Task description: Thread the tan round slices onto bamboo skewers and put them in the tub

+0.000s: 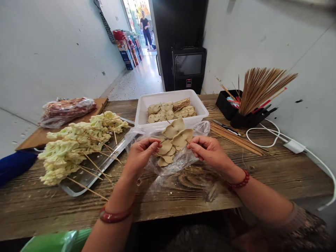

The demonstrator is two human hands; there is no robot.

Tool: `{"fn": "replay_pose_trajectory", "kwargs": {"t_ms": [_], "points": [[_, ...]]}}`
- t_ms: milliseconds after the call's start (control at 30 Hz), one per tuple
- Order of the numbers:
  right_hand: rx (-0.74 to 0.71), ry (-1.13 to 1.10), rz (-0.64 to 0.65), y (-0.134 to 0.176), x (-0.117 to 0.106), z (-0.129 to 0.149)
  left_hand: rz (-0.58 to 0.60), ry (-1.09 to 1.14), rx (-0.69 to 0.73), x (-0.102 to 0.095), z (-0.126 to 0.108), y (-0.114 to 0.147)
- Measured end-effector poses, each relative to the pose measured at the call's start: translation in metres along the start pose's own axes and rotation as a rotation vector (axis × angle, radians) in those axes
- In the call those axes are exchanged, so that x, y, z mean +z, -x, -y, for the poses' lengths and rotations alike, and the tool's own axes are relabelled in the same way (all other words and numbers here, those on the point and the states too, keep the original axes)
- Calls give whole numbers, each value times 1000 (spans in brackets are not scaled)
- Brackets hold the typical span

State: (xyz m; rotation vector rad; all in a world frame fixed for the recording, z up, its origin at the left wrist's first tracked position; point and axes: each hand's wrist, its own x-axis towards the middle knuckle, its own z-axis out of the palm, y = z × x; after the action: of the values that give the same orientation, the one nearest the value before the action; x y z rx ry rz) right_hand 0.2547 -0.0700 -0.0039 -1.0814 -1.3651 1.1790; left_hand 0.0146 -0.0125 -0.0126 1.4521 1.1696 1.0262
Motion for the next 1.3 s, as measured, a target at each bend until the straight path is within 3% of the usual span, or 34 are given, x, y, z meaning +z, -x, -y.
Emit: {"fn": "replay_pose_trajectory", "kwargs": {"t_ms": [200,300,533,767,1100,1200,1300], "points": [[-5,36,25,0,3,1,-43,-655,333,4,16,-7],[8,53,39,0,6,2,-22,-906,402,8,20,-8],[-1,45,37,1,8,3,-1,-1089,440,12,19,-6],[-4,48,33,1,8,3,-26,-1041,484,15,20,-6],[18,65,35,-1,9,-3,-35,-796,393,19,25,-13],[14,48,22,-2,8,-4,-53,-658,410,20,20,-10],[20,14,12,-3,7,-3,-69,-388,300,19,15,-7]]}}
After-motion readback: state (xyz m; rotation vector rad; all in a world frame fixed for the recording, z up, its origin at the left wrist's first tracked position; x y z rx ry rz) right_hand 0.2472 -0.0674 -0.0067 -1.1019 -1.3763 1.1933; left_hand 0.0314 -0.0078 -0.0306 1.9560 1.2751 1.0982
